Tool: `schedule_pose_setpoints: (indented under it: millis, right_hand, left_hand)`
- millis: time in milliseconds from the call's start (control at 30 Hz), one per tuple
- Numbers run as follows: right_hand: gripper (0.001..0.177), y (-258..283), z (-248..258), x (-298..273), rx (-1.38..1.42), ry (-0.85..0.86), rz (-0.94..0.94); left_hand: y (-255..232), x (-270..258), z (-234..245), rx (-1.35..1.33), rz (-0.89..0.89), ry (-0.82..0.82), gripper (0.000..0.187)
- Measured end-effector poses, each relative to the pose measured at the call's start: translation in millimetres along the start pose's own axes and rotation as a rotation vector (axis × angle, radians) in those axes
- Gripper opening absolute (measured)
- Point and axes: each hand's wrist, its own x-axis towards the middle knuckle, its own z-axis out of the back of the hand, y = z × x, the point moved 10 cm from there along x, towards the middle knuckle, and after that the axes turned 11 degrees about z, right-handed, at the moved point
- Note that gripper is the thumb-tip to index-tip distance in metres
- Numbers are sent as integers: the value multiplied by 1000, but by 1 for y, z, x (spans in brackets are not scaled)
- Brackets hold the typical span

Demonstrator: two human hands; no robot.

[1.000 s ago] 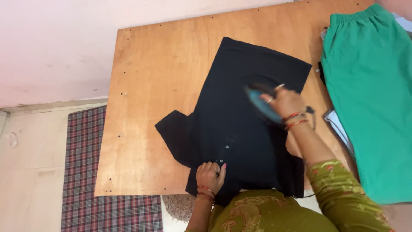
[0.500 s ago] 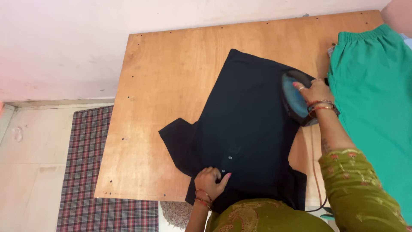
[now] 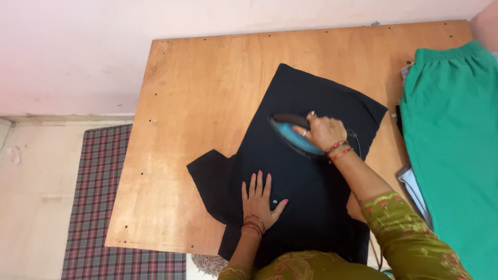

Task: The person irons a pair of green trousers and a black polo shirt on a wooden table. They smooth the garments by hand, use a blue iron to press the fabric, and fold the trousers before moving to the shirt.

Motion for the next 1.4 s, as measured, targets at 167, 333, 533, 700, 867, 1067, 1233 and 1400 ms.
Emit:
schedule_pose_setpoints:
  millis: [167,333,533,700,867,1067,1233,1400]
  right_hand:
    - [73,-28,-3,60,-34,-59,-128]
    - [72,-49,-10,97,-47,-27,-244]
    - [67,-76,-4,129,-21,-91,-356]
    - [66,-80,-6,131,24,-80,-346]
    - [66,-85,-3,105,102,-51,-387]
    - [67,-113,0,35,126,-24,-449]
    - [75,-135,-11,-22,118,-6,-390]
    - [75,-106,-16,-104,128,66,-263]
  left_hand:
    - [2,0,-1,-37,10,13,91]
    - [2,0,1,-73,15,13,90]
    - [3,2,2,-91,28,21,90]
    - [6,3,0,-112,44,24,89]
    - [5,0,3,-112,34,-7,90]
    - [5,1,3,-118,16,-40,90]
    - [4,3,3,-84,17,-37,90]
    - [4,5,-2,-25,13,-15,91]
